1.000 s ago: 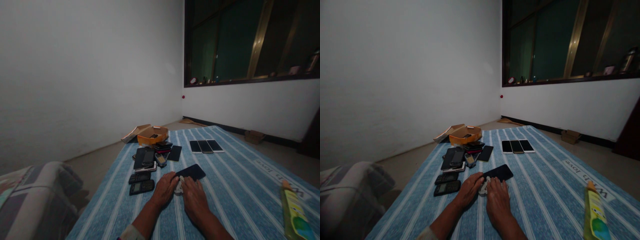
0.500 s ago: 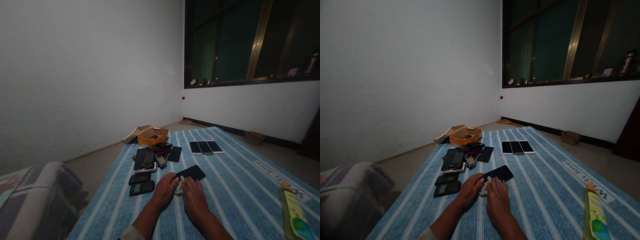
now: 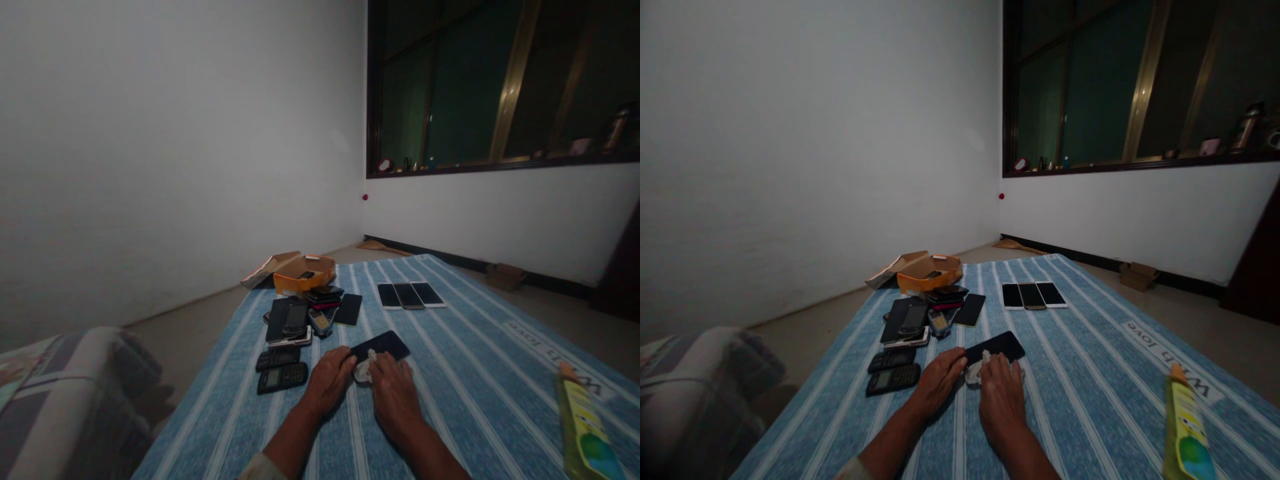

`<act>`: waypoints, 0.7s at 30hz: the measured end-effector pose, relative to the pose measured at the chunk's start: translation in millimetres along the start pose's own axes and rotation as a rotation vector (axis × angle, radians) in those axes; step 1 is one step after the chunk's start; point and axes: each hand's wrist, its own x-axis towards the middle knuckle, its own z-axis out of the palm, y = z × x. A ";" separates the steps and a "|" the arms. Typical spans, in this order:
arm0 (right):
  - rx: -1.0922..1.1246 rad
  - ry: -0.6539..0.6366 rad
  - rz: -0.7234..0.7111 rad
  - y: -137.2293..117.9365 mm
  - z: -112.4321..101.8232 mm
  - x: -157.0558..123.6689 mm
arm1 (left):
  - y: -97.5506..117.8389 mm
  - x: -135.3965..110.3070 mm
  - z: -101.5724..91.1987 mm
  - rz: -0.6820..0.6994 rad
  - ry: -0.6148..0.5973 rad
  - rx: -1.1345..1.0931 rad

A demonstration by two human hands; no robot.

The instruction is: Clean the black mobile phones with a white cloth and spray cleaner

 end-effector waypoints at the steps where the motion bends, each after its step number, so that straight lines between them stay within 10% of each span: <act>1: 0.016 -0.002 -0.026 -2.2 0.8 -1.1 | 0.0 -0.1 0.0 0.003 -0.006 -0.001; 21: -0.009 0.007 0.011 0.3 -1.1 2.3 | 1.1 0.2 -1.0 0.021 -0.023 0.023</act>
